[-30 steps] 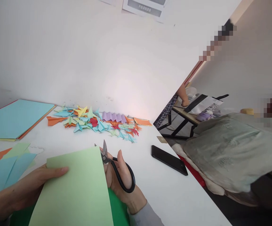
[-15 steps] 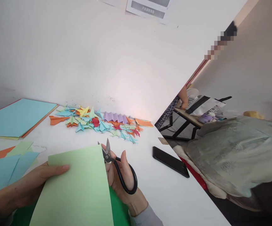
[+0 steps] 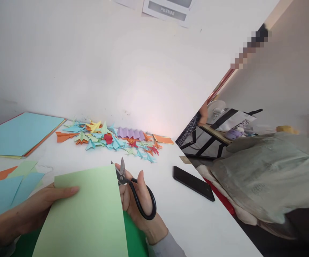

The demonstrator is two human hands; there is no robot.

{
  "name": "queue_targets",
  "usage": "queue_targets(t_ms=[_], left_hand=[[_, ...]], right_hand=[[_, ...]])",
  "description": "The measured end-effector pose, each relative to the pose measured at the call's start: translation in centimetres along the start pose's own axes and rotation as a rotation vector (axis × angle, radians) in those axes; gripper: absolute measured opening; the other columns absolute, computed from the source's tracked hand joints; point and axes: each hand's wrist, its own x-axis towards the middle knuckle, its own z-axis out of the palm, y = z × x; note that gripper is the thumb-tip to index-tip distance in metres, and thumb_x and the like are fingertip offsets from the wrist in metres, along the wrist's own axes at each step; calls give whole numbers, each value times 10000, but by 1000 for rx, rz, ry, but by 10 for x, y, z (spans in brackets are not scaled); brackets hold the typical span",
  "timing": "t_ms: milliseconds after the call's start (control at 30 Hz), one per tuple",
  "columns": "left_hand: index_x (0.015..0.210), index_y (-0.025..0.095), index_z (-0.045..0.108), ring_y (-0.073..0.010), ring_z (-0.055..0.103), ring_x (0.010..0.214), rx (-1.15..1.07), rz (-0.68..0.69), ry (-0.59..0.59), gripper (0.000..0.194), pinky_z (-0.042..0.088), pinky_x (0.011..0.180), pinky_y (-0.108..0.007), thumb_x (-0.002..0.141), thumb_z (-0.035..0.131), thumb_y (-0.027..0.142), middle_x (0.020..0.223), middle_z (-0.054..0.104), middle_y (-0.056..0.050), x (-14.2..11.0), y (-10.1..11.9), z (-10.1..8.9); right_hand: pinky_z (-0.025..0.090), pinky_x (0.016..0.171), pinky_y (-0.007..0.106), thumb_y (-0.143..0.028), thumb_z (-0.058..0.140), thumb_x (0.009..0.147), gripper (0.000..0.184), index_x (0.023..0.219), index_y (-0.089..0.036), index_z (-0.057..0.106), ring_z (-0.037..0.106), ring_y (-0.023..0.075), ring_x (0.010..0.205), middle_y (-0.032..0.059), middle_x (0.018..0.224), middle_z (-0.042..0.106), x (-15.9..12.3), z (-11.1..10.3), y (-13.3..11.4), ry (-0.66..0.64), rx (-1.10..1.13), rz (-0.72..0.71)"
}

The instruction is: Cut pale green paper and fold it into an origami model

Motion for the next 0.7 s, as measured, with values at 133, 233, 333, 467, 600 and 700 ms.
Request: queue_targets(t_ms=[133, 233, 333, 467, 600, 700], left_hand=[[1252, 113, 536, -262, 691, 804, -16, 4, -1, 553, 539, 715, -351, 766, 672, 339, 990, 718, -142, 0, -1, 0], [1217, 122, 569, -265, 690, 810, -24, 9, 1, 517, 539, 725, -358, 761, 675, 340, 985, 721, -130, 0, -2, 1], [1159, 108, 611, -260, 692, 780, -18, -18, 3, 471, 539, 734, -366, 751, 686, 330, 960, 726, -133, 1, -4, 1], [1183, 101, 591, -255, 692, 772, -1, -46, -5, 489, 542, 692, -346, 758, 680, 327, 964, 723, -147, 2, -4, 0], [1252, 96, 526, -255, 691, 772, 8, -48, 12, 550, 539, 702, -351, 768, 671, 311, 966, 723, -142, 1, -3, -1], [1275, 95, 501, -256, 694, 761, -5, -55, 16, 574, 538, 698, -349, 772, 667, 314, 942, 730, -133, 0, -2, 0]], right_hand=[[462, 713, 383, -736, 386, 774, 752, 1325, -231, 468, 633, 235, 673, 78, 804, 693, 1, 1, 2, -47, 36, 13], [444, 816, 401, -708, 382, 798, 691, 1304, -247, 484, 634, 255, 861, 96, 1036, 671, 0, 5, 3, -90, 84, 3], [427, 872, 404, -716, 379, 792, 693, 1290, -246, 490, 613, 261, 959, 100, 1143, 631, -1, 7, 2, -109, 95, 20], [481, 746, 377, -750, 364, 770, 747, 1271, -213, 496, 646, 229, 760, 106, 989, 676, -1, 0, -2, -147, 57, 96], [477, 577, 331, -776, 338, 757, 796, 1251, -177, 518, 589, 189, 508, 49, 645, 653, 1, -8, -1, -144, -4, 132], [464, 559, 313, -774, 344, 758, 783, 1219, -175, 548, 537, 163, 453, 11, 534, 586, 2, -7, 1, -73, -35, 70]])
